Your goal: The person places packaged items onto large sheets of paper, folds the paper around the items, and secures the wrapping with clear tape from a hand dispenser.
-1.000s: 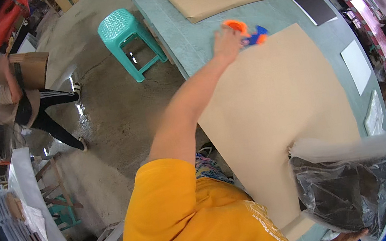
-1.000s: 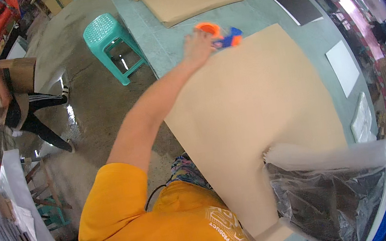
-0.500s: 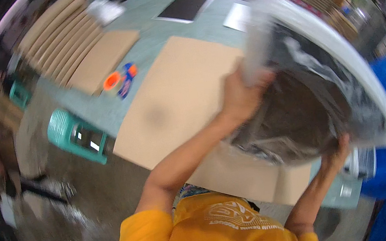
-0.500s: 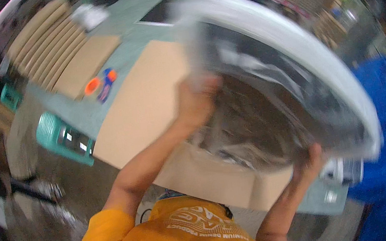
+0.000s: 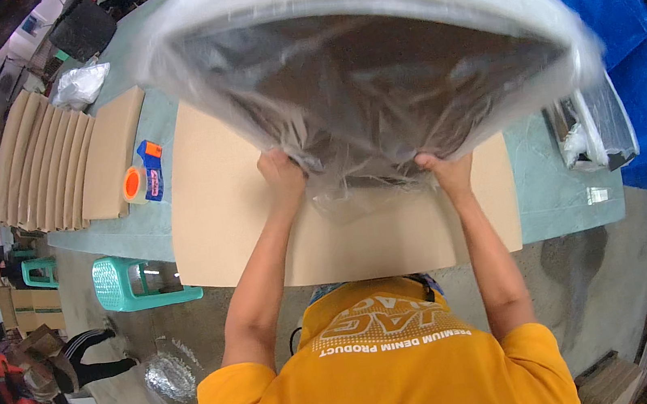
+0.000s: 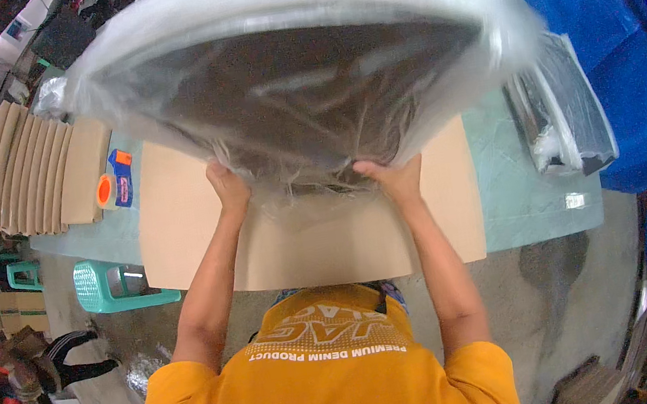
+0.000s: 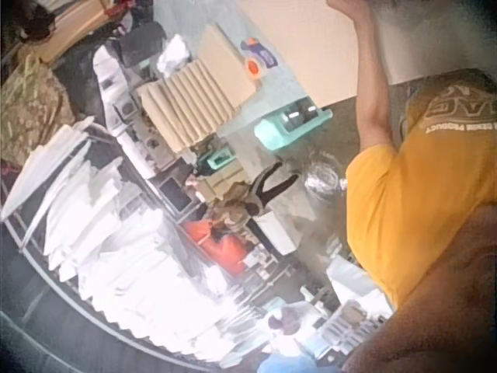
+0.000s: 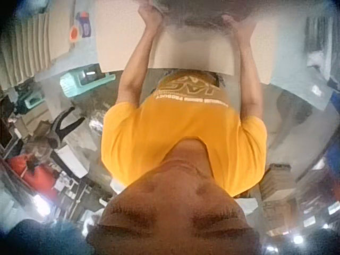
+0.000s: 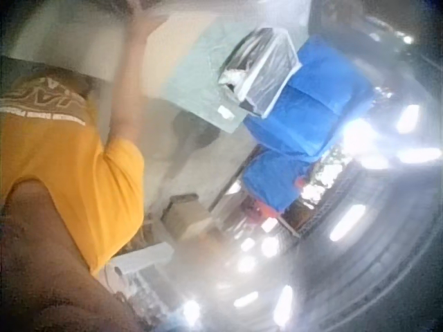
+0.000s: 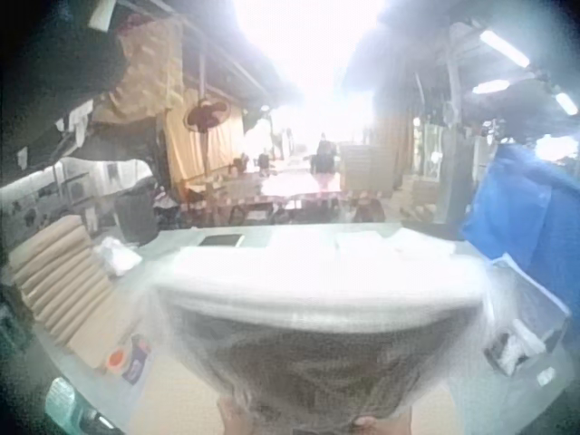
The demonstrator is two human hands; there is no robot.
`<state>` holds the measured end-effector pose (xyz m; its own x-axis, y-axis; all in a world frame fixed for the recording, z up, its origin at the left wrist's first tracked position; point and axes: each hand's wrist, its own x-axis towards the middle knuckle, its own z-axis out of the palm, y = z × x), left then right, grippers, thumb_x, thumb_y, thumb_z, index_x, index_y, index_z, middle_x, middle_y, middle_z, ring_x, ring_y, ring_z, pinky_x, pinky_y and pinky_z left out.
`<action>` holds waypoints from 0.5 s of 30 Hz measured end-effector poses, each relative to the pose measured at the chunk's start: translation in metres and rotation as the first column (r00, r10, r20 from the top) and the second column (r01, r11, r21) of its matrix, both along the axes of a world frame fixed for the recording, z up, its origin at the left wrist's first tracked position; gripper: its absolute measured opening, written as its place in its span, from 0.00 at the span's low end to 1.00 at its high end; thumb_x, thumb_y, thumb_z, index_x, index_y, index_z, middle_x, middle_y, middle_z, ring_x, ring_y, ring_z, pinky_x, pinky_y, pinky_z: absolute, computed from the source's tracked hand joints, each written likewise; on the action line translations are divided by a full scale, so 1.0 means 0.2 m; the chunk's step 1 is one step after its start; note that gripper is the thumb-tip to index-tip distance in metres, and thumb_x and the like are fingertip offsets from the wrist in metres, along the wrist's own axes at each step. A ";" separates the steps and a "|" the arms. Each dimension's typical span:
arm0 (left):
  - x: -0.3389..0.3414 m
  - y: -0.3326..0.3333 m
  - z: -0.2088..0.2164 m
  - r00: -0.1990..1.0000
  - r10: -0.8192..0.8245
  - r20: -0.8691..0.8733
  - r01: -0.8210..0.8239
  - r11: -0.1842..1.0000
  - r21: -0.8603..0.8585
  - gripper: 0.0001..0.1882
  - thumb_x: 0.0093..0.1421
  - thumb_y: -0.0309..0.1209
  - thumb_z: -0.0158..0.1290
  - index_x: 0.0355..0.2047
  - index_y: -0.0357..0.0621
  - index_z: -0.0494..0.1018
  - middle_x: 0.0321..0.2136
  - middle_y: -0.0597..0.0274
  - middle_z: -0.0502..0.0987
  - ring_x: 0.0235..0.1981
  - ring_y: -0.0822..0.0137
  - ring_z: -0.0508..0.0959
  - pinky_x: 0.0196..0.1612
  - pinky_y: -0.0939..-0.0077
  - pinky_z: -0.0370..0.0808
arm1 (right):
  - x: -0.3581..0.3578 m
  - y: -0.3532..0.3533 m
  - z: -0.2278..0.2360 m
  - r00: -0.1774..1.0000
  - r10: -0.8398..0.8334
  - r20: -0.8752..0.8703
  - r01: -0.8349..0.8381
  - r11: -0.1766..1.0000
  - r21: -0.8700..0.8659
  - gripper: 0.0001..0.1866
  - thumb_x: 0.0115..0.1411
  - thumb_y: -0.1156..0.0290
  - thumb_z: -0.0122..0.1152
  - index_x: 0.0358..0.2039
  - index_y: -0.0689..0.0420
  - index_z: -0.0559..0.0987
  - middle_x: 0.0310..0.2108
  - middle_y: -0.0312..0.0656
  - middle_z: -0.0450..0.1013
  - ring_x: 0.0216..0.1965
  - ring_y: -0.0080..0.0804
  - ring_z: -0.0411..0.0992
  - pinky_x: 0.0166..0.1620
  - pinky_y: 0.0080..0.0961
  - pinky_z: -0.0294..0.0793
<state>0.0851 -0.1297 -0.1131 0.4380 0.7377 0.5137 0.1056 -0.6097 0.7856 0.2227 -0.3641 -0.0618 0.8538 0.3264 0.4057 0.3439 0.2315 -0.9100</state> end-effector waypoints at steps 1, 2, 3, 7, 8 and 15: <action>0.00 0.01 0.01 1.000 -0.009 -0.012 0.008 1.000 -0.027 0.32 0.62 0.54 0.31 0.27 0.32 0.67 0.23 0.41 0.67 0.27 0.57 0.69 0.31 0.62 0.64 | 0.02 0.01 0.02 1.000 0.003 -0.026 -0.005 0.998 -0.058 0.36 0.35 0.61 0.76 0.41 0.69 0.70 0.38 0.45 0.71 0.37 0.30 0.69 0.43 0.24 0.69; -0.02 0.04 0.02 0.999 -0.018 -0.027 0.017 0.999 -0.047 0.33 0.62 0.54 0.31 0.24 0.31 0.67 0.18 0.42 0.66 0.23 0.56 0.70 0.28 0.61 0.64 | 0.02 0.02 0.05 0.999 0.007 -0.052 -0.013 0.993 -0.116 0.34 0.36 0.61 0.76 0.40 0.69 0.71 0.36 0.45 0.73 0.36 0.29 0.70 0.42 0.25 0.69; -0.01 0.04 0.12 0.997 0.008 -0.082 -0.016 0.995 -0.094 0.34 0.62 0.54 0.31 0.22 0.31 0.67 0.15 0.42 0.65 0.21 0.54 0.69 0.27 0.60 0.63 | 0.00 0.04 0.10 0.993 -0.008 -0.120 -0.019 0.975 -0.223 0.29 0.39 0.56 0.73 0.32 0.68 0.75 0.29 0.44 0.74 0.32 0.28 0.71 0.38 0.25 0.70; -0.04 0.11 0.28 0.907 -0.017 -0.421 -0.103 0.960 -0.260 0.38 0.61 0.57 0.29 0.22 0.28 0.69 0.21 0.34 0.70 0.27 0.43 0.72 0.33 0.57 0.66 | 0.05 0.19 0.17 0.960 -0.086 -0.267 -0.098 0.789 -0.606 0.33 0.44 0.44 0.65 0.28 0.69 0.77 0.25 0.50 0.74 0.32 0.35 0.73 0.35 0.27 0.70; -0.04 0.15 0.28 0.862 -0.040 -0.505 -0.129 0.947 -0.294 0.39 0.61 0.57 0.29 0.23 0.27 0.70 0.22 0.33 0.71 0.29 0.41 0.73 0.35 0.56 0.67 | 0.08 0.22 0.13 0.960 -0.064 -0.274 -0.149 0.710 -0.688 0.35 0.44 0.42 0.62 0.29 0.70 0.77 0.26 0.52 0.74 0.33 0.38 0.73 0.36 0.29 0.70; -0.06 0.25 -0.05 0.644 -0.118 -0.756 -0.206 0.925 -0.320 0.44 0.60 0.59 0.26 0.33 0.23 0.73 0.36 0.27 0.70 0.45 0.37 0.70 0.51 0.57 0.64 | 0.19 0.26 -0.14 0.986 0.069 -0.152 -0.163 0.190 -0.968 0.44 0.46 0.31 0.50 0.28 0.72 0.76 0.26 0.62 0.72 0.32 0.55 0.73 0.37 0.40 0.71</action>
